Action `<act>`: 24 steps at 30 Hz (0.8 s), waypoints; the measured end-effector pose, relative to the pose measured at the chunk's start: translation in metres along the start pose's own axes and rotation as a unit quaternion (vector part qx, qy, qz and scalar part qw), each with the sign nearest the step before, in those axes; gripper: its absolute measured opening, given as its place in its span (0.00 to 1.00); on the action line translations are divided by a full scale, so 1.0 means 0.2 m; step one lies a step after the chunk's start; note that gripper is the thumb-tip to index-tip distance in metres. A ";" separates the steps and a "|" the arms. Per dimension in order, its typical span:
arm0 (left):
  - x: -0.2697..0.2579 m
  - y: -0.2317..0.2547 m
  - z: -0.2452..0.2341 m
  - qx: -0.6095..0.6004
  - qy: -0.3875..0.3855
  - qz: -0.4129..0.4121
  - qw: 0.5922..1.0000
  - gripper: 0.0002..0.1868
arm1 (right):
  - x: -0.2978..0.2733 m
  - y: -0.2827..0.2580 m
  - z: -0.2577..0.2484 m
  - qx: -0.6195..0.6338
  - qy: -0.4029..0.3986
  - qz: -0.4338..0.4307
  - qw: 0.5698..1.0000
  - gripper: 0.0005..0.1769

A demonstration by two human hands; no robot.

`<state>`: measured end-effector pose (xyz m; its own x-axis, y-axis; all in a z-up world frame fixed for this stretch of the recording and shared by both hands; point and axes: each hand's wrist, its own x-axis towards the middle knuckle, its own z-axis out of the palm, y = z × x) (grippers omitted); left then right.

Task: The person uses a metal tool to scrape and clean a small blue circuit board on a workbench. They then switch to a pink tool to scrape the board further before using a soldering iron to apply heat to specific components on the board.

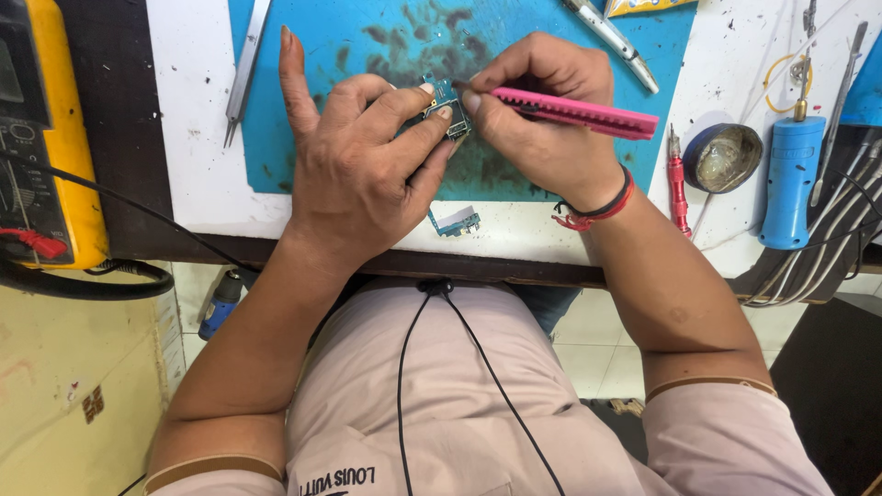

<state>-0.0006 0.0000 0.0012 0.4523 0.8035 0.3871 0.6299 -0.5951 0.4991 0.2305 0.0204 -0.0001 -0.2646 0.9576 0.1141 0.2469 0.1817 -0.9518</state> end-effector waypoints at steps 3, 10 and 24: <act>0.00 0.00 0.00 -0.008 -0.003 -0.004 1.000 0.09 | 0.00 -0.01 0.00 -0.021 0.004 -0.013 1.000 0.05; 0.00 0.00 0.00 -0.006 -0.004 -0.004 1.000 0.09 | 0.01 -0.02 0.00 -0.062 -0.023 -0.058 0.996 0.05; 0.00 0.00 0.00 -0.002 -0.001 -0.003 1.000 0.08 | 0.02 -0.02 0.00 -0.011 -0.017 -0.023 1.000 0.03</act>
<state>-0.0009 -0.0004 0.0016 0.4496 0.8075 0.3818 0.6304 -0.5897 0.5048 0.2290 0.0231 0.0032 -0.3066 0.9404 0.1470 0.2540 0.2297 -0.9395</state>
